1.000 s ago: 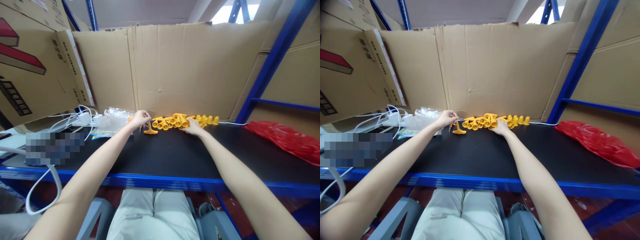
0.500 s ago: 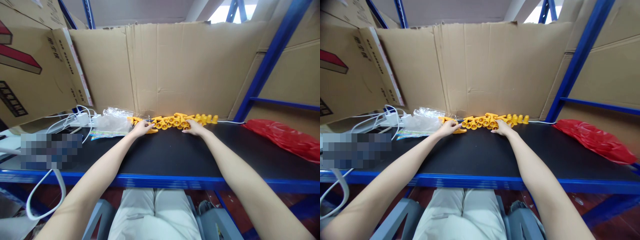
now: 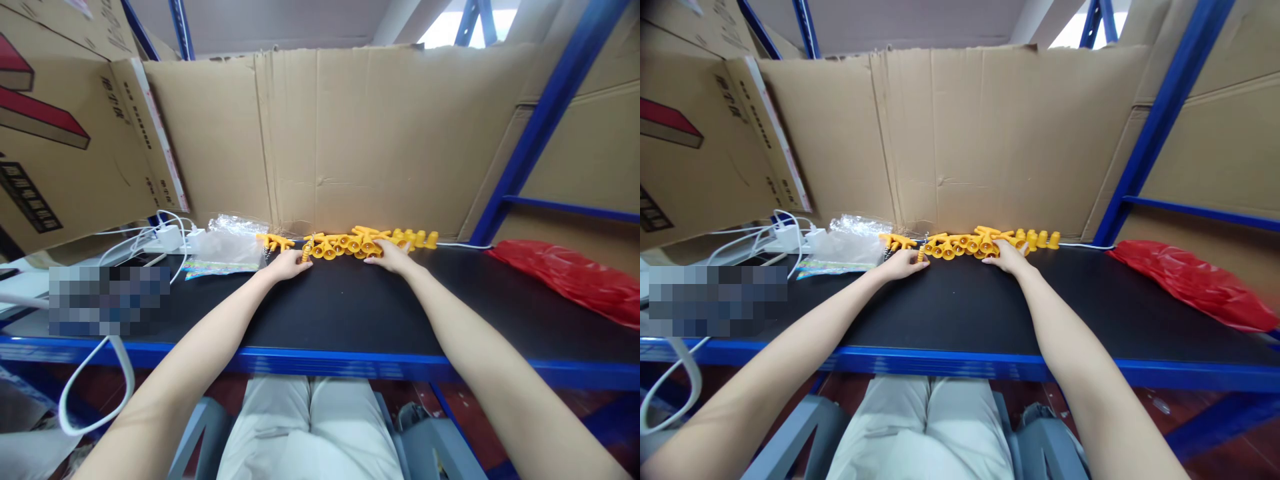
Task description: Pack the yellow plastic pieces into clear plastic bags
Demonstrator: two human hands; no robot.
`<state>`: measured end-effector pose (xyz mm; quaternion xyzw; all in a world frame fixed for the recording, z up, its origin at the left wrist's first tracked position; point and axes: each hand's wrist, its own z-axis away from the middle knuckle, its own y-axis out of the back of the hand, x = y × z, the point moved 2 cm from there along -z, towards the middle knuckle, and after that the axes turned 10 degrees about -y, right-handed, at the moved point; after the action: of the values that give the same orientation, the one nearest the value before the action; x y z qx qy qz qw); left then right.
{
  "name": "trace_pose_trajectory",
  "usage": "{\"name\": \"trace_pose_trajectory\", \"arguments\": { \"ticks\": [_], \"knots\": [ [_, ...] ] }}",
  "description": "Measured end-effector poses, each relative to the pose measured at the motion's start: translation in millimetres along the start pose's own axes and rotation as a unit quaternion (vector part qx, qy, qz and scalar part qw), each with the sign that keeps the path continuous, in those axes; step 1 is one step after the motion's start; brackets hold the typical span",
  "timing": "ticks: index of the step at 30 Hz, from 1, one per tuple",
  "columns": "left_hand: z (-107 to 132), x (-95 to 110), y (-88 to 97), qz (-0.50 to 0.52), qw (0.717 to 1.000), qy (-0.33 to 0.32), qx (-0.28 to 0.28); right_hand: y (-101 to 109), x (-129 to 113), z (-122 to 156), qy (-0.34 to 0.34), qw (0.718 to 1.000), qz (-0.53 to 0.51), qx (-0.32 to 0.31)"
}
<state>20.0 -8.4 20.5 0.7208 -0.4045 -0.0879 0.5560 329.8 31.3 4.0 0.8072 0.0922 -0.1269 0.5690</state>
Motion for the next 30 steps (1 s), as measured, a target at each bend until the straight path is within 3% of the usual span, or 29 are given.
{"name": "trace_pose_trajectory", "arguments": {
  "ticks": [8,18,30],
  "knots": [
    [1.4,1.6,-0.2,0.000,1.000,-0.019,-0.013,3.8,-1.6,2.8,-0.002,1.000,0.012,0.002],
    [2.6,5.7,2.4,0.011,1.000,-0.016,-0.017,25.0,-0.6,5.3,-0.023,0.999,0.040,-0.028],
    [3.2,7.5,3.8,0.022,1.000,-0.008,-0.012,22.7,4.5,6.7,-0.025,0.999,0.031,-0.028]
  ]
}}
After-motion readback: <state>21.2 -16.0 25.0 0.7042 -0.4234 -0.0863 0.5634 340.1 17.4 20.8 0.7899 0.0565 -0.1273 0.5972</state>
